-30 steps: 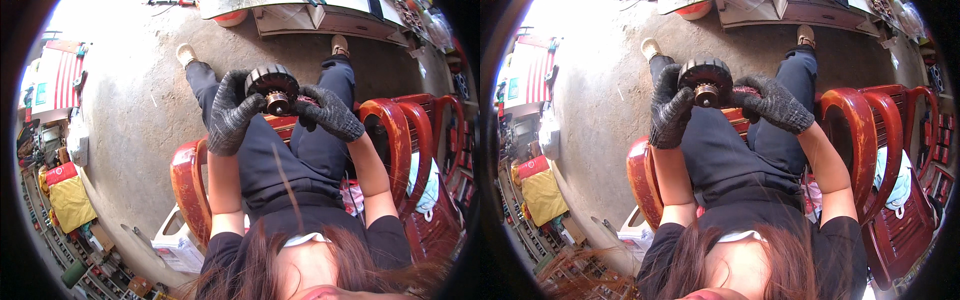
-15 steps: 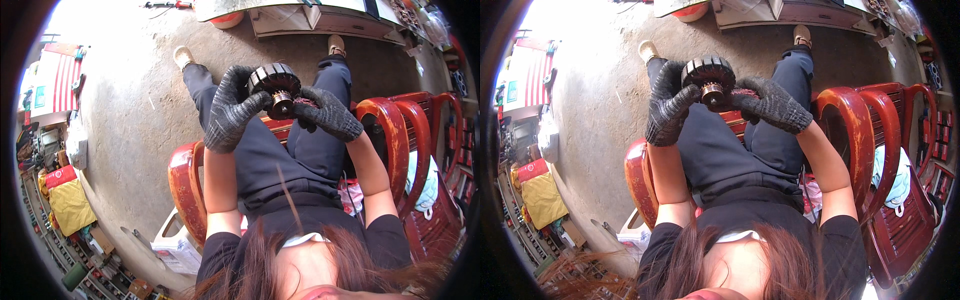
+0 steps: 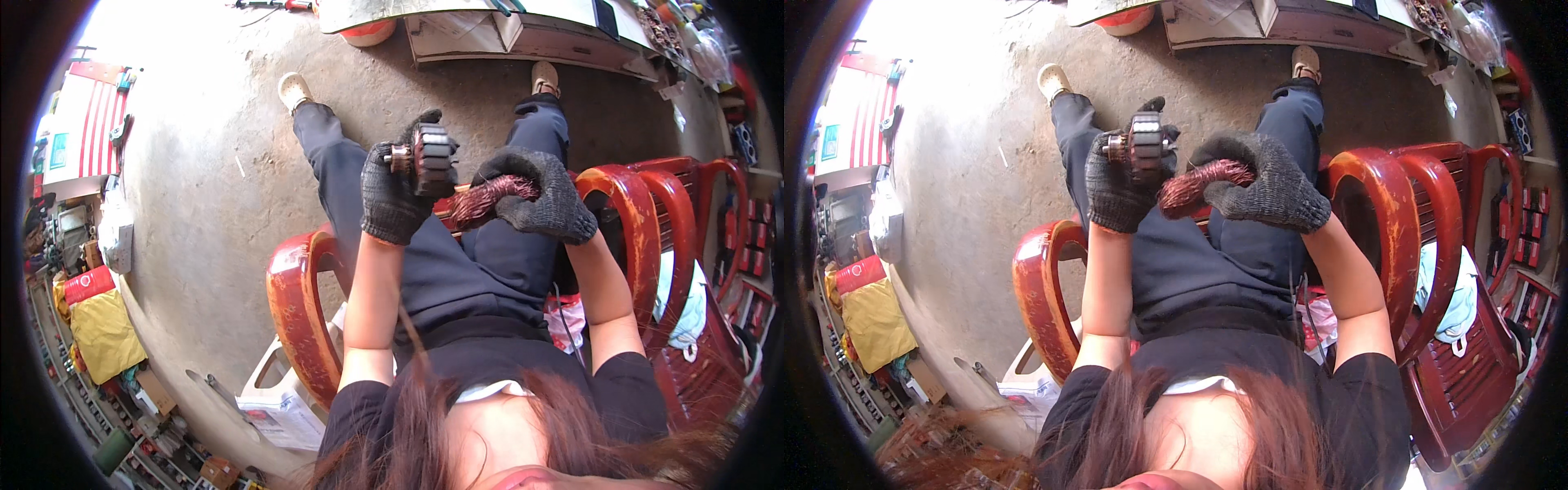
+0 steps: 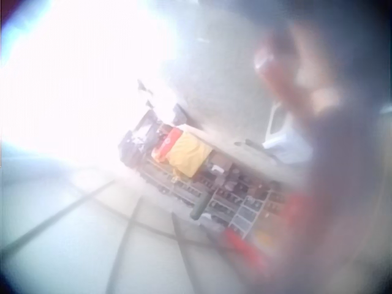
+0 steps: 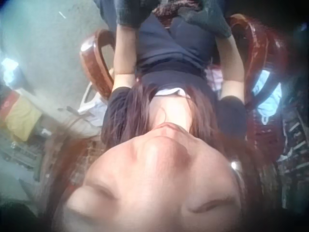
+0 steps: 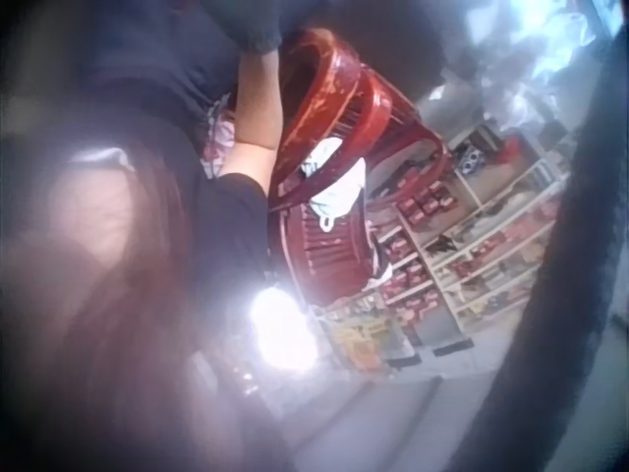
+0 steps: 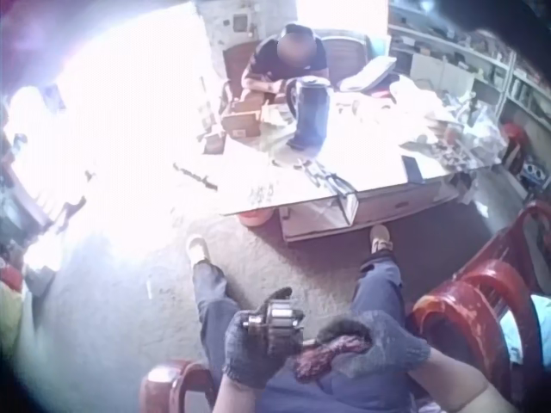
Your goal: The person sits in a chair and winds copper wire by hand around a small cylindrical motor component. They repeatedly wrap the wire, adjust the bundle, and continue winding until the end of the clip.
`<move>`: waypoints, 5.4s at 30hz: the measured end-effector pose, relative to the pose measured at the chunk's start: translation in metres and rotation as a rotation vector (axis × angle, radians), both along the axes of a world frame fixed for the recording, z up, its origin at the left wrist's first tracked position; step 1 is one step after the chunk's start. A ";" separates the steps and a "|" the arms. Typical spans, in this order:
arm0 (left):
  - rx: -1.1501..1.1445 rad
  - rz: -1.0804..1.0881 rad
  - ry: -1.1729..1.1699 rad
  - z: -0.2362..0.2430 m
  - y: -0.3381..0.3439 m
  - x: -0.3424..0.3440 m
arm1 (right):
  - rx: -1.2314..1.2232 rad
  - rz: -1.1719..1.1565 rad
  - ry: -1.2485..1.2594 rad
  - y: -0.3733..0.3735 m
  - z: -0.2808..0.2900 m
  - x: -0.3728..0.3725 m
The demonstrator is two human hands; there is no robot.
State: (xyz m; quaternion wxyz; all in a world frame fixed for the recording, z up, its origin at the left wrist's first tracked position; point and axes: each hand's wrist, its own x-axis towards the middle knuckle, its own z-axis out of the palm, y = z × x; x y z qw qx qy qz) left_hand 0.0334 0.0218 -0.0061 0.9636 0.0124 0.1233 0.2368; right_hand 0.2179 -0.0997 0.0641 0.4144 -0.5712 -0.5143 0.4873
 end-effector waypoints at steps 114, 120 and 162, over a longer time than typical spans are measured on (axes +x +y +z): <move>1.019 0.470 0.593 0.054 -0.046 -0.021 | 0.548 -0.031 -0.903 0.009 0.002 0.009; 1.132 0.405 0.498 0.084 -0.038 -0.026 | 0.204 0.119 -0.930 0.008 -0.018 -0.001; 0.736 0.243 0.322 0.032 -0.077 -0.023 | 0.746 -0.385 -0.600 0.000 -0.010 -0.003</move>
